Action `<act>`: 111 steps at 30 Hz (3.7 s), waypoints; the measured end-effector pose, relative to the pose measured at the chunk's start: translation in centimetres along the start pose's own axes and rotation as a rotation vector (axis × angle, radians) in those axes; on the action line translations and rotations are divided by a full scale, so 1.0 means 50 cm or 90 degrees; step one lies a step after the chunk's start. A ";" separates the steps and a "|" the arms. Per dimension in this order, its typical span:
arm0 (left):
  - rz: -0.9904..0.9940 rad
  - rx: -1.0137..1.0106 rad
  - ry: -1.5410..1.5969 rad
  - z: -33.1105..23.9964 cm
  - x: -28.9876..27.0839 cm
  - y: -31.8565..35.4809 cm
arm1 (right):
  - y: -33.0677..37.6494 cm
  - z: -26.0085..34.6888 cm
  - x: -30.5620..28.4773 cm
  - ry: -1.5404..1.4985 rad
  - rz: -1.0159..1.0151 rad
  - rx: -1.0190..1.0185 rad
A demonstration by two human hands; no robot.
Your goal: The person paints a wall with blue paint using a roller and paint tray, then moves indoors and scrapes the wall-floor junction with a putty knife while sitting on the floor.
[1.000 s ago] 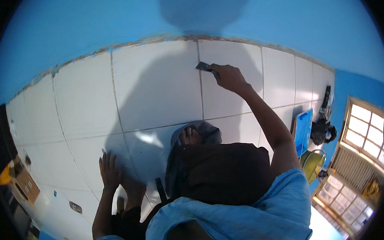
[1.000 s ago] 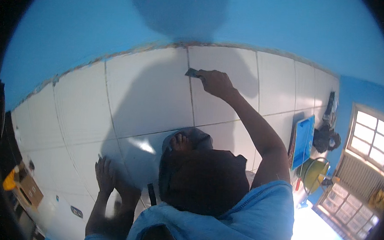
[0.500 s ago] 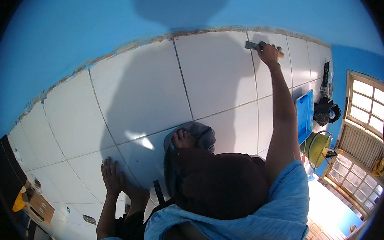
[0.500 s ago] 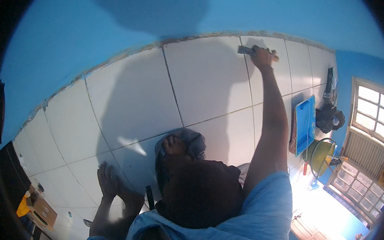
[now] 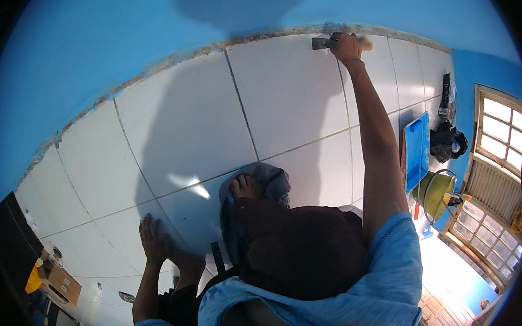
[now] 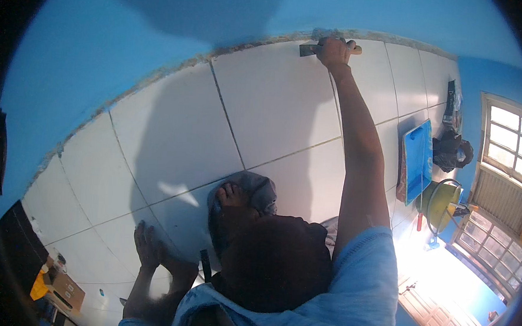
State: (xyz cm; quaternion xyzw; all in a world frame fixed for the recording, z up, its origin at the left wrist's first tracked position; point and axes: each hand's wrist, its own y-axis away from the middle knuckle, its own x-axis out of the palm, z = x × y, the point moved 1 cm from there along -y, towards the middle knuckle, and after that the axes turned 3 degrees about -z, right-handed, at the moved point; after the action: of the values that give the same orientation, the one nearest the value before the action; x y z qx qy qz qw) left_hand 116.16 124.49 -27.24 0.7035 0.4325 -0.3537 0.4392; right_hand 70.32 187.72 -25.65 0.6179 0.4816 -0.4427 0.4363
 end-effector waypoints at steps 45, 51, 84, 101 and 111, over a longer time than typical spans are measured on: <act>0.039 0.048 -0.050 0.014 0.017 0.006 | 0.187 -0.068 0.096 -0.121 0.017 0.131; 0.048 0.024 -0.034 0.008 0.013 0.001 | 0.200 -0.320 0.186 0.015 -0.073 0.299; 0.098 0.043 -0.124 0.040 0.037 0.020 | -0.136 -0.266 0.161 0.055 -0.049 -0.137; 0.066 0.052 -0.113 0.025 0.032 0.018 | -0.090 -0.146 0.060 0.025 -0.069 -0.209; 0.049 0.045 -0.067 0.013 0.009 0.002 | -0.062 -0.056 0.059 -0.015 -0.042 -0.082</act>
State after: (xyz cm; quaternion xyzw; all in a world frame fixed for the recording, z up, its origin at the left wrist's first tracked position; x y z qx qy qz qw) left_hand 116.35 123.98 -27.83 0.7153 0.3685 -0.3883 0.4492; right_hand 68.05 191.54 -28.22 0.5669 0.5243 -0.4320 0.4659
